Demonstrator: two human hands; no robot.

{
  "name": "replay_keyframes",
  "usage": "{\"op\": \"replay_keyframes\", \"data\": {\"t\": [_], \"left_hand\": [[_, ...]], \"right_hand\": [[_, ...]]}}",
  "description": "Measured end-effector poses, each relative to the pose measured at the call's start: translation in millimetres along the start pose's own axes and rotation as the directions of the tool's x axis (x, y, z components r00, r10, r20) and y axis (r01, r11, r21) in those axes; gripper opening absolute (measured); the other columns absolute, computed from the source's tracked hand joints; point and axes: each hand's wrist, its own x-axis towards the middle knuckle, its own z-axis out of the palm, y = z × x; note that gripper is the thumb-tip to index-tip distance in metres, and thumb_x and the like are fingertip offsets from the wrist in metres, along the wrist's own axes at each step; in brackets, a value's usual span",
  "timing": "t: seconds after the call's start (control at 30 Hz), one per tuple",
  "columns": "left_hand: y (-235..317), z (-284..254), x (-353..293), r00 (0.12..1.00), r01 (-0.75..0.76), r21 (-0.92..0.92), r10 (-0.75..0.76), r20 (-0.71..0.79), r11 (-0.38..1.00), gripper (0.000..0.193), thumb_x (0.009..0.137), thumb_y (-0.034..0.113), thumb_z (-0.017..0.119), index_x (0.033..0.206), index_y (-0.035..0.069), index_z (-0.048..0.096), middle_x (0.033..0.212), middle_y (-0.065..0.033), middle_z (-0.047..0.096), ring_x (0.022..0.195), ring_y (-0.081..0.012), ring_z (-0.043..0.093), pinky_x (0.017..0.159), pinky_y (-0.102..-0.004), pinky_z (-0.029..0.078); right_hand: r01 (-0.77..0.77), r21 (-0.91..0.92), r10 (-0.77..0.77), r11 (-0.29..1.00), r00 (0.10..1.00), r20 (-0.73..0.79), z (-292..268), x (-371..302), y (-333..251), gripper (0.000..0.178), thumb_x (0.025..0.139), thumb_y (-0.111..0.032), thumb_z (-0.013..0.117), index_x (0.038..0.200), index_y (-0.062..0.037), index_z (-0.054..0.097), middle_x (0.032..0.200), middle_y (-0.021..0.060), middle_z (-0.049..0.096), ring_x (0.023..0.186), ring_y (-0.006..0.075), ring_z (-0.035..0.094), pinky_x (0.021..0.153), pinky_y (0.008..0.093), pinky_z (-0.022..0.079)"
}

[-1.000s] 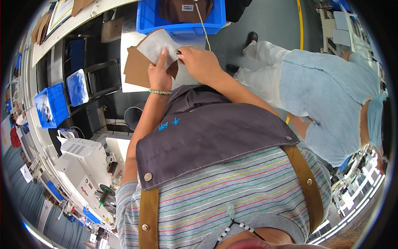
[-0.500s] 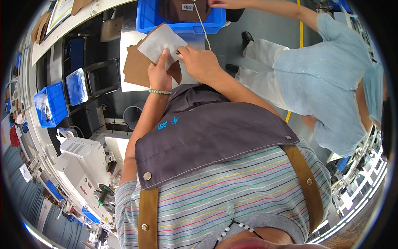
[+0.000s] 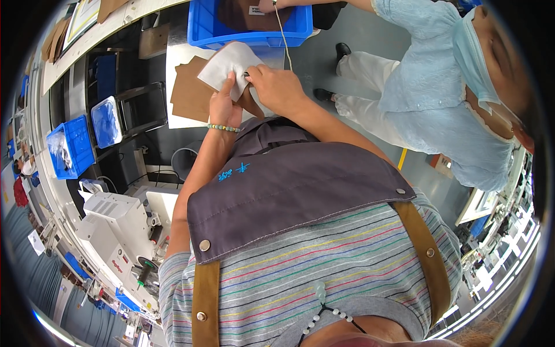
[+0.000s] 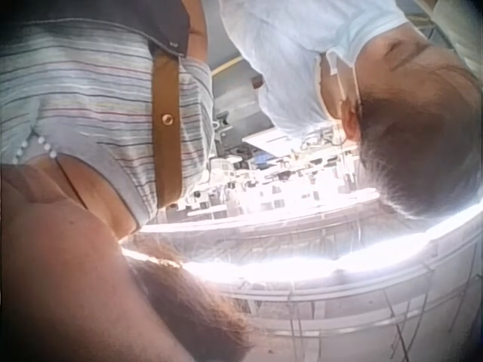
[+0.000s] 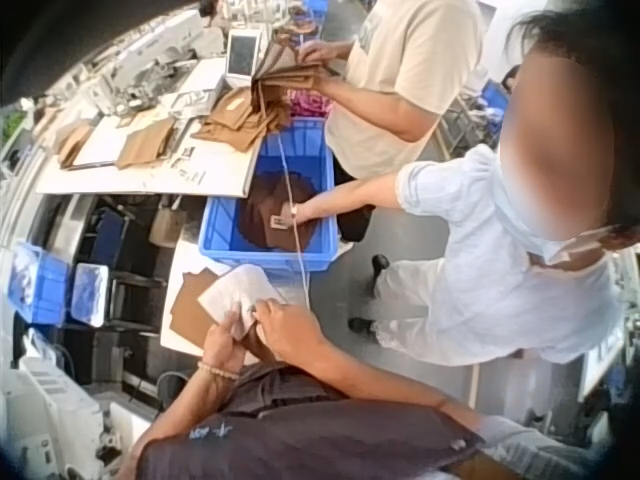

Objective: Assembling components of a leather item by applying labels and protective layers to leather panels.

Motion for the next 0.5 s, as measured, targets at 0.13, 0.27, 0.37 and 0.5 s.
{"op": "replay_keyframes", "data": {"t": [0.13, 0.27, 0.37, 0.5], "left_hand": [[-4, 0, 1, 1.0, 0.018, 0.013, -0.018, -0.017, 1.0, 0.028, 0.097, 0.017, 0.067, 0.121, 0.004, 0.063, 0.118, -0.0052, 0.067, 0.107, -0.0189, 0.064, 0.093, -0.0381, 0.052], [-6, -1, 0, 0.999, 0.023, 0.016, -0.022, -0.044, 1.0, 0.028, 0.098, 0.018, 0.067, 0.122, 0.004, 0.063, 0.118, -0.0051, 0.067, 0.11, -0.0191, 0.063, 0.095, -0.0387, 0.05], [-7, -2, 1, 1.0, 0.014, -0.003, -0.014, -0.025, 1.0, 0.031, 0.098, 0.016, 0.066, 0.125, 0.002, 0.06, 0.119, -0.0067, 0.067, 0.108, -0.0209, 0.065, 0.093, -0.0396, 0.052], [-7, 7, -6, 0.996, -0.093, -0.02, 0.093, -0.004, 0.995, 0.031, 0.097, 0.014, 0.066, 0.124, -0.001, 0.06, 0.117, -0.0079, 0.068, 0.103, -0.0201, 0.066, 0.088, -0.0368, 0.053]], "right_hand": [[-0.014, 0.012, 0.014, 1.0, 1.0, 0.015, 9, -2, 5, 0.016, 0.097, -0.024, 0.057, 0.097, -0.0078, 0.059, 0.083, 0.0101, 0.066, 0.069, 0.0316, 0.069, 0.055, 0.0425, 0.053], [-0.003, 0.042, 0.003, 0.999, 1.0, -0.005, 14, -4, 9, 0.02, 0.096, -0.024, 0.056, 0.095, -0.006, 0.063, 0.082, 0.0111, 0.069, 0.065, 0.0304, 0.07, 0.054, 0.0419, 0.054], [-0.034, 0.084, 0.034, 0.996, 0.999, 0.006, 10, -3, 7, 0.02, 0.097, -0.024, 0.055, 0.095, -0.0058, 0.062, 0.084, 0.0118, 0.07, 0.068, 0.0309, 0.071, 0.056, 0.043, 0.054], [-0.132, 0.281, 0.159, 0.95, 0.985, -0.073, 15, -4, 14, 0.025, 0.098, -0.028, 0.056, 0.095, -0.0037, 0.061, 0.084, 0.012, 0.069, 0.075, 0.0327, 0.069, 0.065, 0.0446, 0.052]]}}
